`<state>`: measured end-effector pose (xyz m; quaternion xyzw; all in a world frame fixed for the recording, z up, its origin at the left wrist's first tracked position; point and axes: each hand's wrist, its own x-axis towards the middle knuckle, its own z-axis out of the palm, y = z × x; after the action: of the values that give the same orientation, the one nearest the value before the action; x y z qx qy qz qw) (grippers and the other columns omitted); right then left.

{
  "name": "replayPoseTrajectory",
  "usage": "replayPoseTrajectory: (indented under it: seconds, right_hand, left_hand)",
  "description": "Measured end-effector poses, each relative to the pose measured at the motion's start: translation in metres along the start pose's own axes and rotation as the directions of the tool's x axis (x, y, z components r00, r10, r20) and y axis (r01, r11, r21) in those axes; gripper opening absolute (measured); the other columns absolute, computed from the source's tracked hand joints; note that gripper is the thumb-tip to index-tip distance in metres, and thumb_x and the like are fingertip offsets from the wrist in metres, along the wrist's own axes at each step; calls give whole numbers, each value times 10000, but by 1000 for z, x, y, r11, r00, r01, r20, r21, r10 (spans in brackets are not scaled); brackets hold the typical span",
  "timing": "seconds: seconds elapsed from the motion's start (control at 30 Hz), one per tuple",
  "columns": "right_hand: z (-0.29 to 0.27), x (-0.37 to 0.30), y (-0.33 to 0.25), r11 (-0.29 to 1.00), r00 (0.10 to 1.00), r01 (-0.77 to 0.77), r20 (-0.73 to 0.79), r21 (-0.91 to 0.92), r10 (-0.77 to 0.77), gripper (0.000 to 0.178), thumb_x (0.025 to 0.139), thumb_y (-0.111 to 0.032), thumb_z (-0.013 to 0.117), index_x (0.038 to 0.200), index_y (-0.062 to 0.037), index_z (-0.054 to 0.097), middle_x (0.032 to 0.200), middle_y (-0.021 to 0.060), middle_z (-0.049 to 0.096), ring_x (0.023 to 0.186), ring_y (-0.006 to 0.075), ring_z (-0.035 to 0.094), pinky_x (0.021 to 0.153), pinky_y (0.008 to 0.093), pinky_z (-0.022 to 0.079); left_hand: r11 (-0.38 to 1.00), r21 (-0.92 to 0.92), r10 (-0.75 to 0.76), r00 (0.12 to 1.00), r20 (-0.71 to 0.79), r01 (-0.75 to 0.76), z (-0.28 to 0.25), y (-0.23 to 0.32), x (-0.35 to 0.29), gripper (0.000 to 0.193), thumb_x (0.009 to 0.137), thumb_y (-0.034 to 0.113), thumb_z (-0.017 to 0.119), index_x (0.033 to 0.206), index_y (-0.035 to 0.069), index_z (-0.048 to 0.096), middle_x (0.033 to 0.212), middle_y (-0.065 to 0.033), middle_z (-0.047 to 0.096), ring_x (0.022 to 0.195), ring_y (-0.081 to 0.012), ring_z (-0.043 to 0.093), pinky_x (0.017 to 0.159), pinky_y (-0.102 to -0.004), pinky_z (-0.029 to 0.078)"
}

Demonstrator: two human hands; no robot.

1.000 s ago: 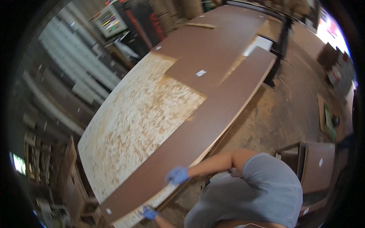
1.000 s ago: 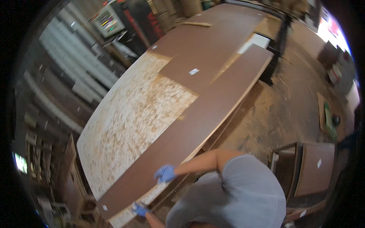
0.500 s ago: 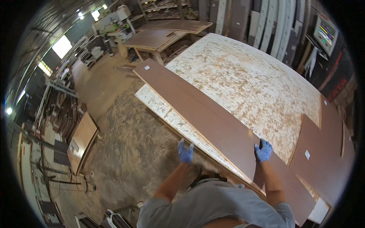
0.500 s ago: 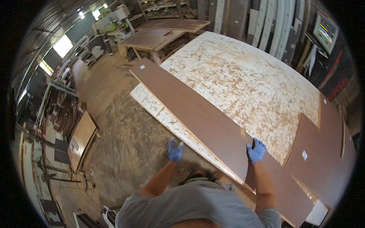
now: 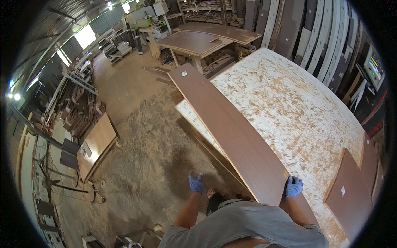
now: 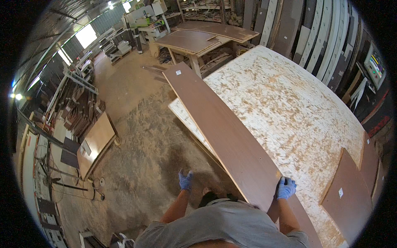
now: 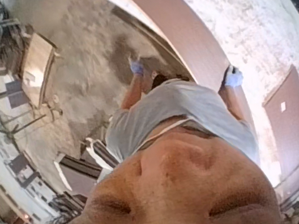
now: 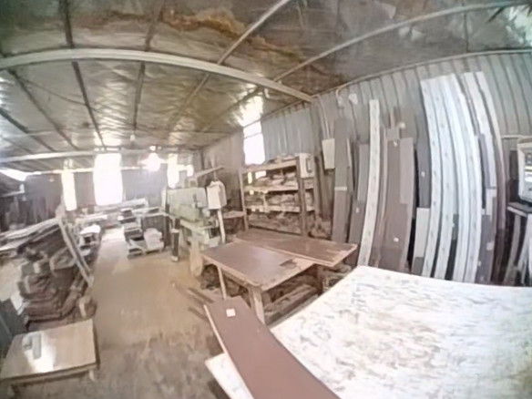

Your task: The person walks through a woodworking shop, picks up brown wood panels, places them on a workbench, and applies small labels to the panels. The person then interacts with a CNC machine control panel using a keyboard and mouse before moving another panel.

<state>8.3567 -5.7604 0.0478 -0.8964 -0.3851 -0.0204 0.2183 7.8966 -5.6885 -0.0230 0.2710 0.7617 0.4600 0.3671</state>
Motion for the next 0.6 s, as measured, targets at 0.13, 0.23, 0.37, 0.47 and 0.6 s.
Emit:
replayPoseTrajectory:
  seconds: [0.13, 0.23, 0.37, 0.47, 0.6]
  right_hand:
    - [33, -12, -58, 999, 998, 10, 57, -37, -7, 244, 812, -357, 609, 876, -136, 692, 884, 137, 616, 887, 330, 559, 789, 446, 444]
    - [43, -13, -114, 1000, 996, 18, 89, -2, -18, 243, 817, -348, 603, 884, -130, 689, 896, 139, 616, 888, 334, 556, 789, 452, 440]
    - [75, 0, -157, 998, 998, 68, 15, -3, -68, 248, 814, -352, 604, 877, -127, 687, 895, 147, 615, 874, 343, 554, 779, 459, 440]
    - [95, 16, -212, 995, 993, 96, 67, 36, -98, 255, 820, -367, 601, 881, -134, 684, 892, 154, 613, 870, 350, 553, 779, 462, 438]
    - [133, 46, -271, 989, 986, 146, 80, 34, -149, 282, 828, -367, 601, 910, -111, 686, 878, 168, 618, 878, 359, 563, 789, 456, 446]
  left_hand:
    - [998, 40, -45, 992, 120, 41, -25, 10, 67, 641, 842, 247, 688, 1383, 115, 370, 1399, -144, 391, 1252, -265, 399, 1014, -376, 340]
    - [996, 72, 44, 989, 141, -55, -39, 17, 119, 614, 859, 202, 668, 1383, 97, 366, 1388, -127, 402, 1243, -252, 405, 1013, -360, 339]
    - [989, -146, -10, 982, 189, 38, -39, 66, 168, 669, 831, 269, 695, 1370, 20, 386, 1392, -158, 405, 1273, -275, 401, 1046, -348, 334]
    - [996, -63, 66, 987, 147, -57, -41, 70, 228, 633, 847, 236, 680, 1361, 8, 389, 1382, -152, 421, 1264, -266, 411, 1038, -332, 336]
    - [992, -122, 38, 977, 208, -13, -23, 131, 276, 624, 849, 241, 681, 1349, 4, 393, 1376, -140, 436, 1263, -259, 417, 1032, -318, 333]
